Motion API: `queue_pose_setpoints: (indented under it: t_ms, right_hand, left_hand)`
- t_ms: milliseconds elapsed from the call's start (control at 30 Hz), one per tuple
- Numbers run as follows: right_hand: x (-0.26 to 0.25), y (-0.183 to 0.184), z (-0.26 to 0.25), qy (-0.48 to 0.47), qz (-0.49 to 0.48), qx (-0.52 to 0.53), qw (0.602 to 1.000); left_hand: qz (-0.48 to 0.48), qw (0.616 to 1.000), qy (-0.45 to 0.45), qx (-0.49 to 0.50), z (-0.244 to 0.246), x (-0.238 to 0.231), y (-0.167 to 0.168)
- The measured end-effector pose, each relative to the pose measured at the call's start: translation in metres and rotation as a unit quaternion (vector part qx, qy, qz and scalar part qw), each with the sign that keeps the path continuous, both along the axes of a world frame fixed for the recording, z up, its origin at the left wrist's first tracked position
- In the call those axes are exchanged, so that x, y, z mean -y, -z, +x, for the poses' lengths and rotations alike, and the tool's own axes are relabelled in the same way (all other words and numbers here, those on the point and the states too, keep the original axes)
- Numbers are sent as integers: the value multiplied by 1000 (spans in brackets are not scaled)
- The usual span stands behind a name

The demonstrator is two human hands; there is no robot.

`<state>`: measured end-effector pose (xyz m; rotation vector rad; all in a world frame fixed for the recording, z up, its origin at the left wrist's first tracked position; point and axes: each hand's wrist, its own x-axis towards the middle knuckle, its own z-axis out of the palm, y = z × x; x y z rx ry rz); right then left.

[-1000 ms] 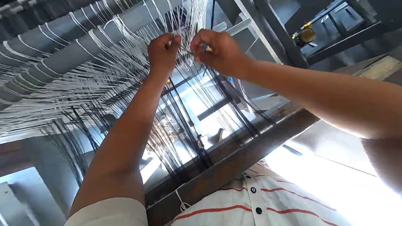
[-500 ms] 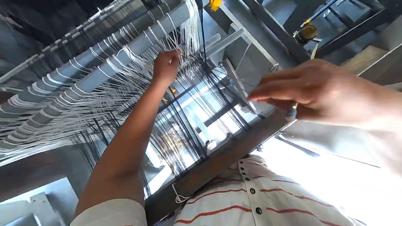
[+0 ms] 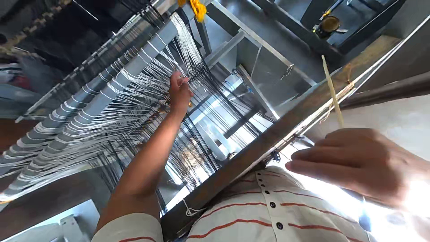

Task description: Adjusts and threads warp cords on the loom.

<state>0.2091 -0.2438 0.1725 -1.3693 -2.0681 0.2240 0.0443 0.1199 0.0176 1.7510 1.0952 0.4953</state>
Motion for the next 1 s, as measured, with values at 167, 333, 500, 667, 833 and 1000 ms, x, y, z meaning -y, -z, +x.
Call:
queue_pose_setpoints:
  t_ms: [167, 333, 500, 667, 833, 1000]
  right_hand:
    - [9, -6, -7, 15, -2, 27, 1000]
    - [12, -9, -13, 29, 0, 56, 998]
    - [13, -14, -22, 36, 0, 74, 997]
    - [14, -13, -28, 43, 0, 79, 996]
    - [16, -15, -33, 48, 0, 90, 995]
    - [17, -11, -37, 54, 2, 93, 994]
  left_hand:
    - [87, 978, 117, -146, -7, 4, -1]
    - [273, 871, 329, -243, -14, 6, 3]
    - [269, 823, 377, -330, -17, 2, 9]
    - [295, 822, 373, -313, -26, -1, 9]
    - [303, 832, 372, -280, -32, 1, 6]
    - [317, 830, 369, -273, -40, 0, 7]
